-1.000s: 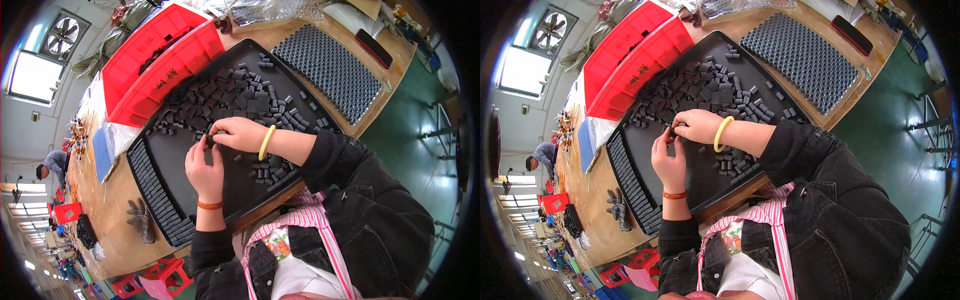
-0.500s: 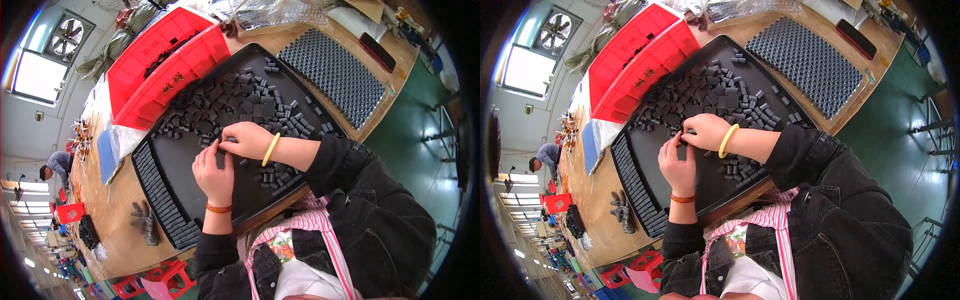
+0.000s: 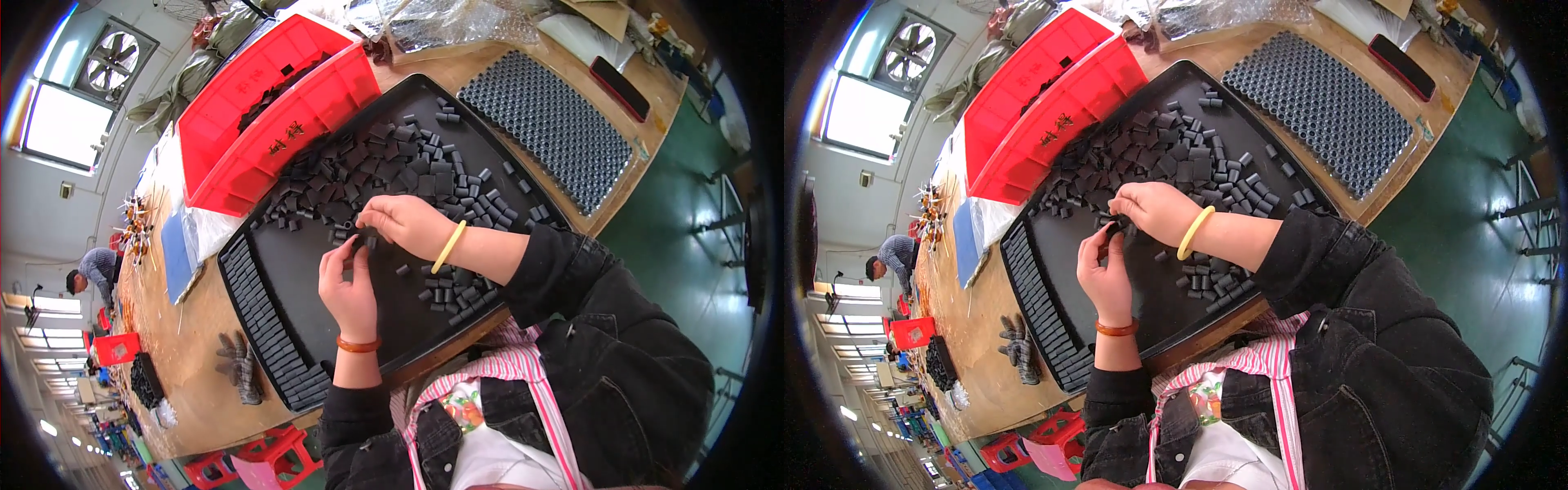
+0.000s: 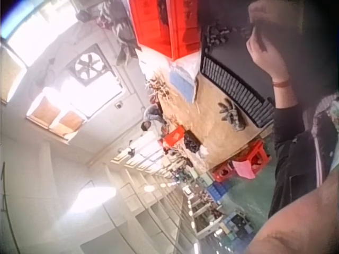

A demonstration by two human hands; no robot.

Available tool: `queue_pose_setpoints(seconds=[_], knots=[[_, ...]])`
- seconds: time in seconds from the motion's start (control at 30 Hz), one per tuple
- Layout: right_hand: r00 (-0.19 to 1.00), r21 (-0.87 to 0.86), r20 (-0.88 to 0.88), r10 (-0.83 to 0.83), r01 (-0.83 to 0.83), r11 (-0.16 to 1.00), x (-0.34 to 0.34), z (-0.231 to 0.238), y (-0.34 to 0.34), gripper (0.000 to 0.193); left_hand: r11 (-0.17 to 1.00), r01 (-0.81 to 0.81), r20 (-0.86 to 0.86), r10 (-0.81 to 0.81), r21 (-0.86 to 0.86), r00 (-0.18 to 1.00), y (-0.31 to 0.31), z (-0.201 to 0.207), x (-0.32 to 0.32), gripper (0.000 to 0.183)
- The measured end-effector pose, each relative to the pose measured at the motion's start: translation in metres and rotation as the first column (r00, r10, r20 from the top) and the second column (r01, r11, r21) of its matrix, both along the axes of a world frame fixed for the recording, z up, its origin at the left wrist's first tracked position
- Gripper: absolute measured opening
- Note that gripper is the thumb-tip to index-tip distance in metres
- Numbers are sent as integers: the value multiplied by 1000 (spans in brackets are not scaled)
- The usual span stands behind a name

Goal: The person sorts and arranges small black cylindrical plastic components by hand, placing them into a specialized storage tray.

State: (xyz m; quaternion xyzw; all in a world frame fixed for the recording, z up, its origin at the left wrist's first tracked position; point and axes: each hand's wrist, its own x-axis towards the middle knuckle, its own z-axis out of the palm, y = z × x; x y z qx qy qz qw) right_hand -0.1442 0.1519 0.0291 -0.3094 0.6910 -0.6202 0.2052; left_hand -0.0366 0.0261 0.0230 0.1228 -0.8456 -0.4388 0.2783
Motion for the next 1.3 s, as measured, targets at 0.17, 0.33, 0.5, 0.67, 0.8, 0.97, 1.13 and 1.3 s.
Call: queue_pose_setpoints(seconds=[0.17,0.33,0.5,0.67,0.8,0.97,1.13,1.3], knots=[[994,-171,-98,-49,32,985,4,-2,-6,20,998,33,-15,-34,-47,999,-4,-10,-2,16],[946,22,-320,59,-55,998,5,-3,-5,22,997,73,-9,-73,16,997,-3,-10,-2,16],[979,27,-200,-51,57,998,3,-2,-2,27,994,92,-12,-91,52,996,-2,-12,-2,16],[954,-3,-300,13,-15,1000,-1,-5,0,25,995,78,-25,-76,68,997,-3,-15,-2,18],[955,58,-294,46,-31,998,0,0,0,26,996,85,-15,-85,41,996,2,-8,-2,21],[907,43,-421,-3,23,999,3,0,0,22,998,54,-48,-52,33,997,-1,-12,-5,22],[872,25,-487,-38,57,998,4,-5,1,16,998,52,-36,-53,-27,998,3,-6,-3,20],[889,-10,-456,-48,48,999,9,-4,-2,13,996,-2,-28,0,-92,1000,0,-4,3,26]])
